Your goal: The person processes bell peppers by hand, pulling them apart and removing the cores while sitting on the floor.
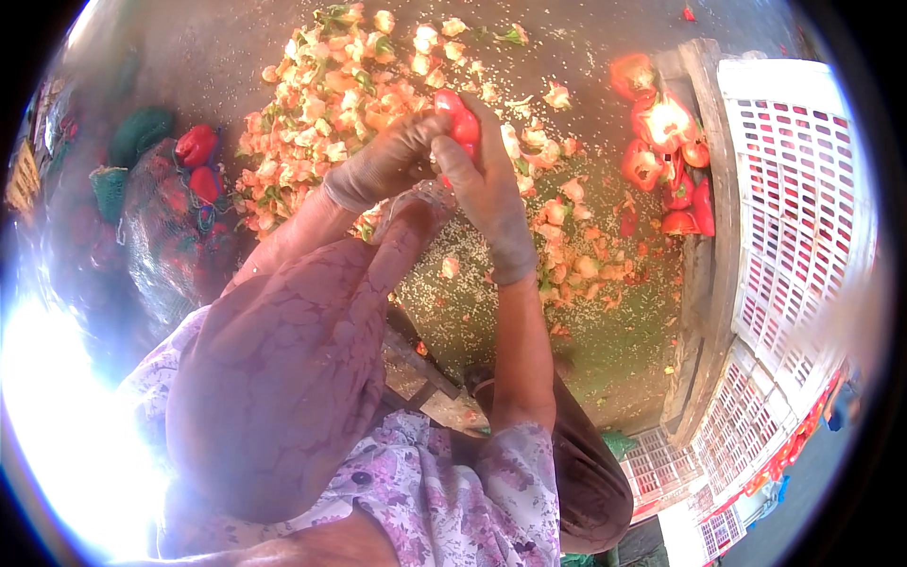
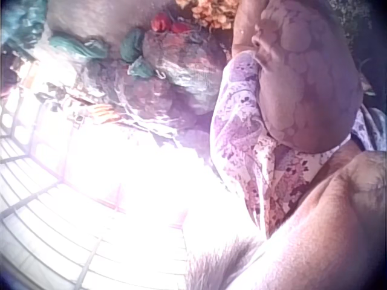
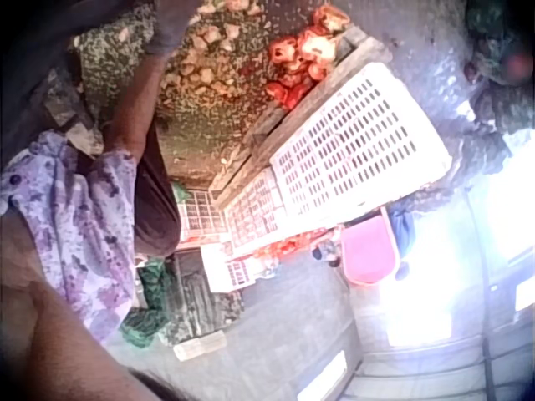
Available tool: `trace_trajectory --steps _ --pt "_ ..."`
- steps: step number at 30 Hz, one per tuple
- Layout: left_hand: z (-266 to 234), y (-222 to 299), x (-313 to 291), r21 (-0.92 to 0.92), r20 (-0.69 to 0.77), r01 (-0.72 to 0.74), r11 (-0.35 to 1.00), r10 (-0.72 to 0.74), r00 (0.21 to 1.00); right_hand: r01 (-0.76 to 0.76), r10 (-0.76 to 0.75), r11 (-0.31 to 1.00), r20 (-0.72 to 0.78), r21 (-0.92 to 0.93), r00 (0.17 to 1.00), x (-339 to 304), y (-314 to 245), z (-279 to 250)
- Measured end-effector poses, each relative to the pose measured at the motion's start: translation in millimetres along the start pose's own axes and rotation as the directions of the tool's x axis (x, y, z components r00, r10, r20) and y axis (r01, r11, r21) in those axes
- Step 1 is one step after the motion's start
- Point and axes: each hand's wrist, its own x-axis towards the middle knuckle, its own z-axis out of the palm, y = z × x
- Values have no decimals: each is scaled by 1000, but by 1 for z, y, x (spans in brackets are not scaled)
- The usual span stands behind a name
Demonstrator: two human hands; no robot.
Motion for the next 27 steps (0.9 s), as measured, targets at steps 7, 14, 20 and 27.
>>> trace_trajectory --steps 7,14,20,27 --pt "20 28 -11 217 105 -65 974 43 994 -80 81 996 -26 35 996 5 11 -11" --pt "15 18 -2 241 19 -32 970 28 999 -219 216 928 44 301 975 15 38 -23" --pt "-19 2 -1 423 33 -125 897 122 992 -175 220 903 -72 393 973 24 37 -48" --pt "-25 47 -7 541 -380 -162 825 412 828 -122 246 626 -46 770 968 18 14 -61"
